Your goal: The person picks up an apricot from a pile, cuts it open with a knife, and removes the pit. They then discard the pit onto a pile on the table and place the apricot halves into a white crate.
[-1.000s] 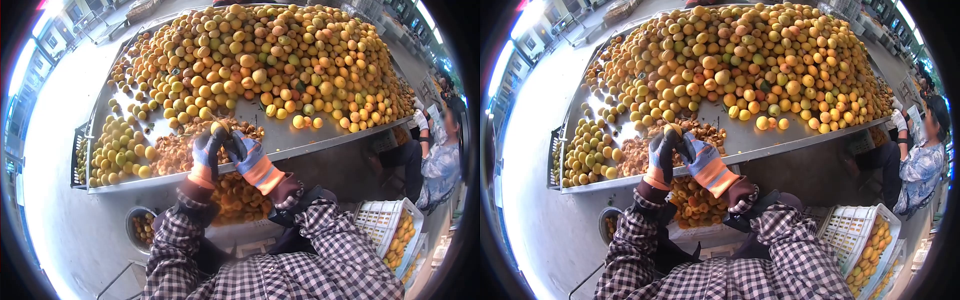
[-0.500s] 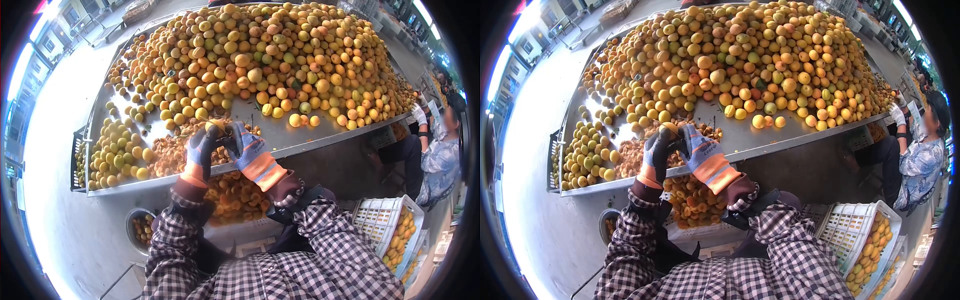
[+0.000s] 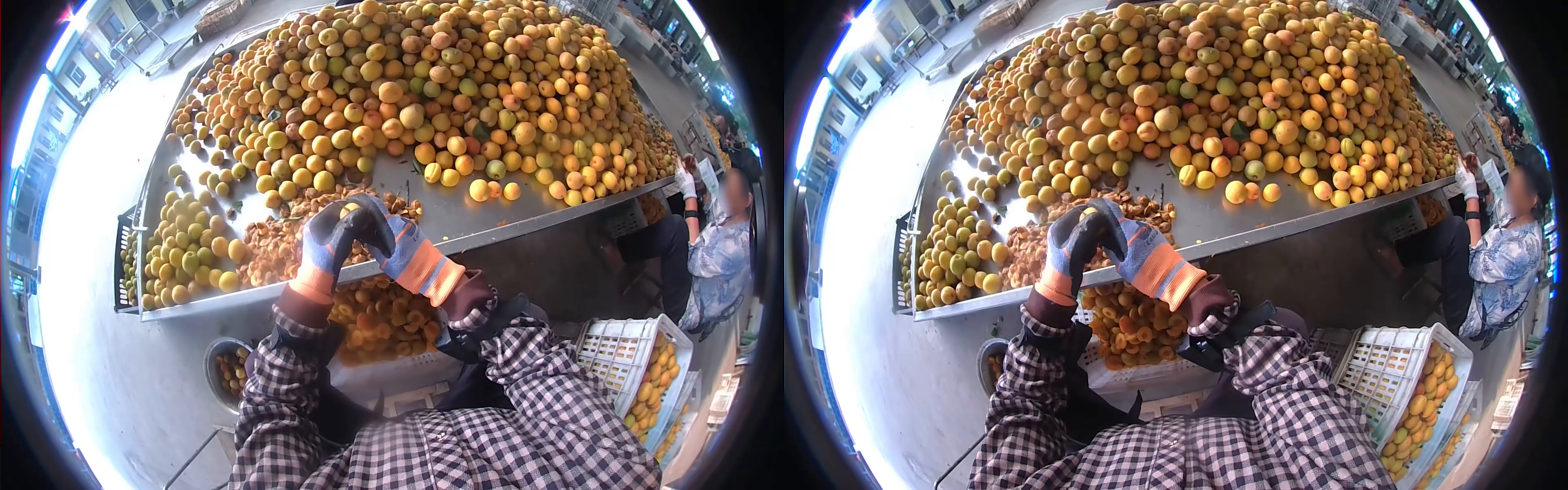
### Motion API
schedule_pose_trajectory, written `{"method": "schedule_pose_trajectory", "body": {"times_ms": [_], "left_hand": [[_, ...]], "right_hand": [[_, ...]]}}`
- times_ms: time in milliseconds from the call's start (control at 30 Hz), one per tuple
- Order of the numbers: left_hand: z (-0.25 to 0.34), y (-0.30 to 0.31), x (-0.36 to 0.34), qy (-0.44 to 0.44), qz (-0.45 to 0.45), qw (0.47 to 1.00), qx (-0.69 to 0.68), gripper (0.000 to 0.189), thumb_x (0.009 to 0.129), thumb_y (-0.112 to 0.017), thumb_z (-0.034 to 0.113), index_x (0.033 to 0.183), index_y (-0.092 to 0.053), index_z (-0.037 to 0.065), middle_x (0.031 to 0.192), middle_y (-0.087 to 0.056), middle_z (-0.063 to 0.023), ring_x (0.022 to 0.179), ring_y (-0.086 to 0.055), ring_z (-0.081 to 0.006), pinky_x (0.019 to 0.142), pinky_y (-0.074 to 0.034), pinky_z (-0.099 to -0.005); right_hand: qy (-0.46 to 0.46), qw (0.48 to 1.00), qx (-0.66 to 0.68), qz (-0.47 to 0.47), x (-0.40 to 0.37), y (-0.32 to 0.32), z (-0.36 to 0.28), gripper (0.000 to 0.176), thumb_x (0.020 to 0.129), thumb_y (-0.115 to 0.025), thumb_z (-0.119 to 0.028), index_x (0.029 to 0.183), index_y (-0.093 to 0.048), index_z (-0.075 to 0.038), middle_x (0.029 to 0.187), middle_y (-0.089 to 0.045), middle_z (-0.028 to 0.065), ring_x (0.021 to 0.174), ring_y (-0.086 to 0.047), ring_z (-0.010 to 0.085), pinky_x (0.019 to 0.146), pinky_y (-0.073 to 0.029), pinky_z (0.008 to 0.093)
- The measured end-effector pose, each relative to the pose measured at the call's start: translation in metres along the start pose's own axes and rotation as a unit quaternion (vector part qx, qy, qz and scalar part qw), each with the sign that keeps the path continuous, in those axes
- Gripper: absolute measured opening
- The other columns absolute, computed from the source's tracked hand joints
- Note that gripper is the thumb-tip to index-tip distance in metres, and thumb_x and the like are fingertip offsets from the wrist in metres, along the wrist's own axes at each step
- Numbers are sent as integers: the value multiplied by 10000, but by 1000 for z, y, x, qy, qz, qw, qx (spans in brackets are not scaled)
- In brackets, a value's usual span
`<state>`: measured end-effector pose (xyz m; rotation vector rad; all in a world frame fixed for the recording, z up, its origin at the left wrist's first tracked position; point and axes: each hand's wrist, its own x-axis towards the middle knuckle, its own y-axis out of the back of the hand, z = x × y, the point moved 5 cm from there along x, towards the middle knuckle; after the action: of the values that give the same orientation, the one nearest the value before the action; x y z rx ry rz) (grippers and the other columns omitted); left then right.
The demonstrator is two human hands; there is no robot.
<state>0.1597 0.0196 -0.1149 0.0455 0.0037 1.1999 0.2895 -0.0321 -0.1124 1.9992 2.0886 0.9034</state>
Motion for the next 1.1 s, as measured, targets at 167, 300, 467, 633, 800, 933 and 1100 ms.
{"method": "schedule_pose_trajectory", "body": {"times_ms": [167,300,467,633,800,933,1100], "left_hand": [[2,0,-5,-5,-26,999,-44,277,873,-656,219,1007,-665,-23,806,-661,-29,658,-565,-79,581,-447,-222],[7,-5,-11,-5,-34,995,-93,287,868,-631,215,1030,-653,-21,763,-641,-38,564,-530,-77,484,-381,-204],[5,-6,-17,-10,-28,992,-119,277,879,-590,200,1026,-639,-29,754,-636,-48,556,-543,-92,482,-389,-211],[-2,-7,-23,-19,-59,995,-75,419,910,-549,292,1181,-568,-26,881,-661,-64,686,-625,-119,545,-465,-216],[4,-11,-31,-18,-40,995,-86,419,909,-539,291,1183,-566,-25,875,-663,-73,680,-624,-128,552,-473,-232],[3,-11,-33,-29,-28,997,-71,391,903,-516,246,1176,-567,-28,858,-663,-83,666,-621,-136,553,-474,-237],[5,-9,-35,-19,-27,999,-33,373,901,-490,209,1174,-563,-34,870,-668,-96,678,-631,-143,574,-494,-245]], "right_hand": [[40,992,113,46,-2,-4,6,377,844,-637,-84,1196,-538,6,1013,-648,227,992,-618,393,799,-507,407],[27,996,86,26,-5,-3,3,473,841,-653,-93,1274,-489,2,1031,-644,225,998,-623,386,819,-510,396],[19,994,105,4,-9,-4,5,572,831,-655,-82,1349,-427,-1,1074,-633,231,1031,-613,386,844,-512,383],[16,986,166,-10,-11,-2,1,603,808,-660,-58,1359,-420,-4,1137,-611,227,1050,-603,385,869,-502,375],[28,993,118,-11,-15,-4,8,616,800,-671,-50,1361,-420,-10,1131,-615,220,1050,-607,370,887,-497,366],[55,984,172,8,-14,0,-3,569,806,-666,-45,1333,-454,-6,1095,-626,206,1007,-630,330,855,-503,360],[30,980,198,-12,-16,1,-4,524,812,-656,-34,1308,-490,-13,1073,-641,189,978,-643,275,834,-509,335]]}}
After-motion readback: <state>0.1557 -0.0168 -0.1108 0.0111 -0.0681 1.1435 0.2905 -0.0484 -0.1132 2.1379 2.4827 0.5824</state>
